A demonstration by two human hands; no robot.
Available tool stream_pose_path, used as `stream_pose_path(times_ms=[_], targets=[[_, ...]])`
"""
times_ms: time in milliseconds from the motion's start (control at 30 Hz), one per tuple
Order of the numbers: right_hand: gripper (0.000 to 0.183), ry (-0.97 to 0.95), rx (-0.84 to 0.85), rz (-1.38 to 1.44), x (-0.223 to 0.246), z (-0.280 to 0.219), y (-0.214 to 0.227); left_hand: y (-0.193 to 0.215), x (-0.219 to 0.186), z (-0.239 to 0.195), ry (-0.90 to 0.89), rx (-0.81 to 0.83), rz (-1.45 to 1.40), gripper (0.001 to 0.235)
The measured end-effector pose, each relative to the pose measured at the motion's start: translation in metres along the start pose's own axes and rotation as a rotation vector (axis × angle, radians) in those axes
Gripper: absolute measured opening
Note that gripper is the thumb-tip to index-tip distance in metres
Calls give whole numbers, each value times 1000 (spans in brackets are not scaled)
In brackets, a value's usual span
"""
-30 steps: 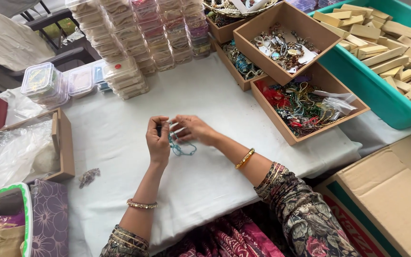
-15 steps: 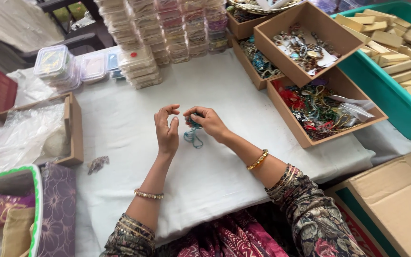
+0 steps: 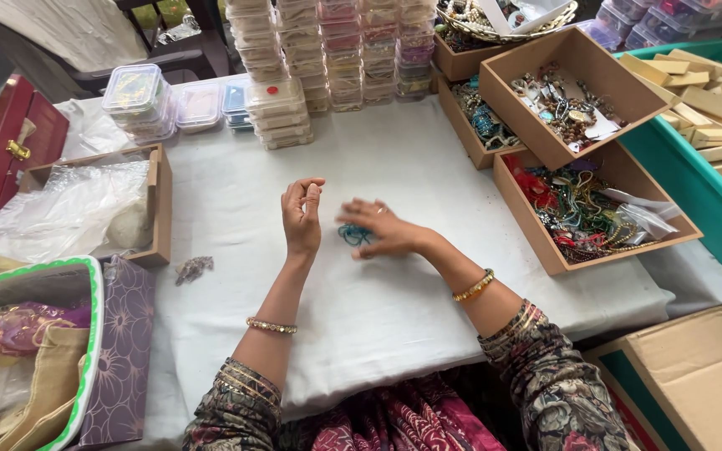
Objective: The person picks up a turquoise beaded bracelet from a box, places it into a small clear plastic bag, and then puts the bag into a beige cloth pouch. They then place the pouch into a small plastic container and stack it. Next, they pick up a green beaded bracelet, place it into a plastic bag, and put it into a beige cloth pouch.
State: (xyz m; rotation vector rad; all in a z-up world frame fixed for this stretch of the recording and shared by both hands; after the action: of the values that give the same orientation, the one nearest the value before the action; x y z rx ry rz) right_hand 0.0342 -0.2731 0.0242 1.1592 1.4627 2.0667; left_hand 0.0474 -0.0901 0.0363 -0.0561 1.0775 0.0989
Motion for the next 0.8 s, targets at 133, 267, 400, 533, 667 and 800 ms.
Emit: stream_pose_path(times_ms=[133, 267, 400, 533, 667, 800], targets=[[81, 141, 243, -113, 43, -13, 8, 1, 2, 1, 22, -5, -26, 26], [41, -61, 61, -273, 41, -17, 15, 0, 3, 0, 46, 2, 37, 25], [22, -161, -67, -239, 38, -13, 28, -9, 27, -4, 193, 51, -114, 21], [22, -155, -189, -44, 31, -13, 40, -29, 55, -18, 302, 146, -358, 25], [24, 30, -455, 233, 38, -15, 51, -49, 42, -34, 681, 241, -780, 44], [26, 183, -522, 125, 51, -15, 46, -50, 3, -42, 931, 285, -845, 58]])
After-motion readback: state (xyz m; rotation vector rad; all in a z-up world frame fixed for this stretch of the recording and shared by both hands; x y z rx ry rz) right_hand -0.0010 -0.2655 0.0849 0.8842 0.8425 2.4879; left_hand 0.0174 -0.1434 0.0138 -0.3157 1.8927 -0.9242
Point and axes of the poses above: each hand's wrist, its own z-axis towards the middle knuckle, its own y-axis out of the back of the hand, x = y × z, the point moved 4 cm from there along z, towards the middle knuckle, and after that the axes turned 6 degrees about -z, right-handed, at the moved point
